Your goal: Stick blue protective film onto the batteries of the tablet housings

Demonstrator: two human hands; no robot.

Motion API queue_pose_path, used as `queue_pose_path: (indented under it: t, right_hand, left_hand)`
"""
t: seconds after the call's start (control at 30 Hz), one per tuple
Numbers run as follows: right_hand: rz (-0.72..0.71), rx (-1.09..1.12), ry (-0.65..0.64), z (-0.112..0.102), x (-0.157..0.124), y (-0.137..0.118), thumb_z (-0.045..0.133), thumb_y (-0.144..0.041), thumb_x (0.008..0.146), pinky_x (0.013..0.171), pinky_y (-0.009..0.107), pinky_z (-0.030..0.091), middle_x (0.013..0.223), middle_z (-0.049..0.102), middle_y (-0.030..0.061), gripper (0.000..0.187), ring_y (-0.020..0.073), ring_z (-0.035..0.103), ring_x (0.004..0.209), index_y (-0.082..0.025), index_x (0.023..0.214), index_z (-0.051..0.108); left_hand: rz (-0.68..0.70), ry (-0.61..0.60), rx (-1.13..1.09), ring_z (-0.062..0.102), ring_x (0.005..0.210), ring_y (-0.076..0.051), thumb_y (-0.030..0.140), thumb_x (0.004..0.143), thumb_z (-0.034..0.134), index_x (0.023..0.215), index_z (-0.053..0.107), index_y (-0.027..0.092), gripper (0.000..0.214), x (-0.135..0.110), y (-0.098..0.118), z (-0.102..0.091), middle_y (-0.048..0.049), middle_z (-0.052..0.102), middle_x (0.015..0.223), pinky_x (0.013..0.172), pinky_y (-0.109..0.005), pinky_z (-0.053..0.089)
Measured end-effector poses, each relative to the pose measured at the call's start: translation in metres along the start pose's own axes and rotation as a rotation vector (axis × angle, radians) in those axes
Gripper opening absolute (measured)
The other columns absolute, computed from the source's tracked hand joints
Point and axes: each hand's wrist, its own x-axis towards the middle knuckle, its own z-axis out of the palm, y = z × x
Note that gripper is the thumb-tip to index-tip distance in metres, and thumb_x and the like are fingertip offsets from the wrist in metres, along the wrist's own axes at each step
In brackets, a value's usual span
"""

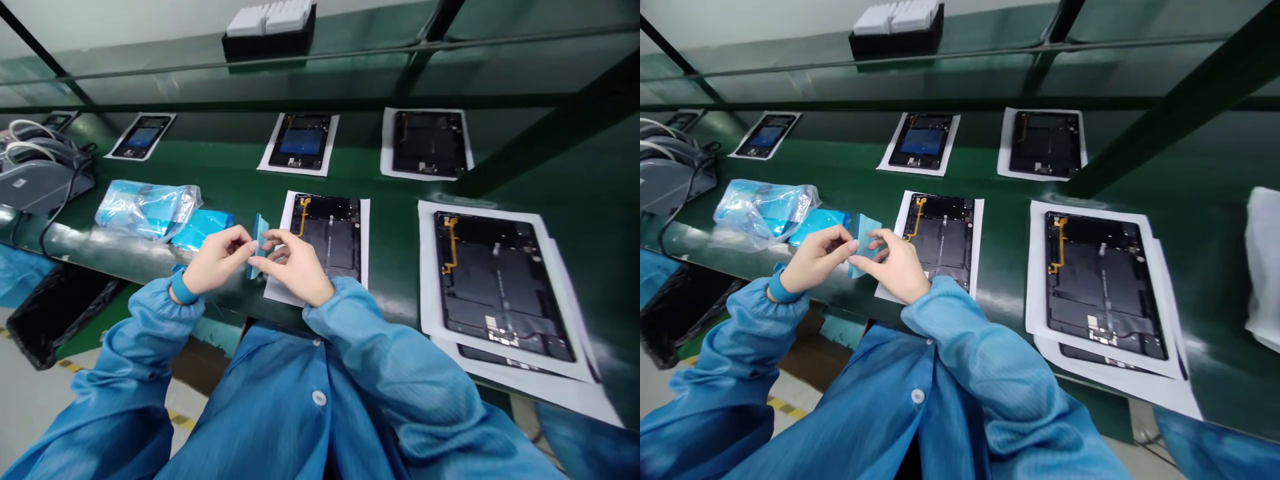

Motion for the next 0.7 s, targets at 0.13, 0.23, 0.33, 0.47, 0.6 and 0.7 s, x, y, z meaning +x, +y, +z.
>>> queue_pose_path:
  t: [0.13,0.23,0.33,0.47,0.6,0.7]
  right_hand:
    - [0.024,0.074,-0.023,-0.004,-0.006,0.006,0.076,-0.039,0.077,0.073,0.030,0.058,0.089,0.073,0.0048,0.035,0.0144,0.069,0.072,-0.016,0.102,0.071]
    - [0.010,-0.009,0.112,-0.016,-0.007,0.012,0.069,-0.035,0.080,0.074,0.031,0.058,0.078,0.072,0.0038,0.018,0.0153,0.068,0.071,-0.017,0.084,0.071]
    - [0.001,-0.015,0.463,-0.038,-0.008,0.016,0.069,-0.035,0.080,0.071,0.032,0.058,0.078,0.071,0.0034,0.018,0.0153,0.066,0.068,-0.018,0.084,0.069]
    - [0.070,0.236,0.585,-0.040,-0.034,0.015,0.072,-0.042,0.078,0.058,0.029,0.056,0.071,0.066,-0.0010,0.025,0.0127,0.062,0.057,-0.021,0.088,0.063]
    - [0.438,0.522,-0.116,0.039,-0.090,0.024,0.079,-0.045,0.075,0.051,0.028,0.054,0.059,0.059,-0.0052,0.031,0.0126,0.059,0.048,-0.022,0.082,0.058]
    - [0.713,0.541,-0.468,0.115,-0.115,0.043,0.075,-0.052,0.081,0.046,0.027,0.051,0.051,0.053,-0.0062,0.038,0.0140,0.059,0.048,-0.022,0.073,0.052]
  left_hand:
    - [0.062,-0.082,0.007,0.043,0.056,-0.009,0.042,0.094,0.058,0.076,0.056,0.018,0.030,0.003,0.000,0.004,0.0043,0.049,0.063,0.054,-0.023,0.036]
    - [0.135,-0.020,0.144,0.045,0.060,-0.010,0.038,0.095,0.056,0.077,0.056,0.018,0.027,0.008,-0.007,-0.004,0.0033,0.051,0.065,0.058,-0.025,0.038]
    - [0.210,0.222,0.330,0.046,0.063,-0.010,0.033,0.093,0.058,0.077,0.057,0.018,0.022,0.016,-0.022,-0.030,0.0025,0.052,0.068,0.062,-0.026,0.038]
    - [0.250,0.575,0.351,0.049,0.057,-0.007,0.037,0.094,0.060,0.082,0.056,0.016,0.025,0.022,-0.044,-0.077,0.0040,0.052,0.066,0.057,-0.023,0.038]
    - [0.283,0.629,0.293,0.053,0.052,-0.006,0.059,0.091,0.065,0.080,0.054,0.016,0.046,0.017,-0.048,-0.102,0.0058,0.052,0.060,0.052,-0.022,0.039]
    - [0.249,0.589,0.258,0.054,0.052,-0.007,0.068,0.085,0.068,0.080,0.054,0.016,0.054,0.009,-0.043,-0.103,0.0065,0.051,0.059,0.051,-0.022,0.041]
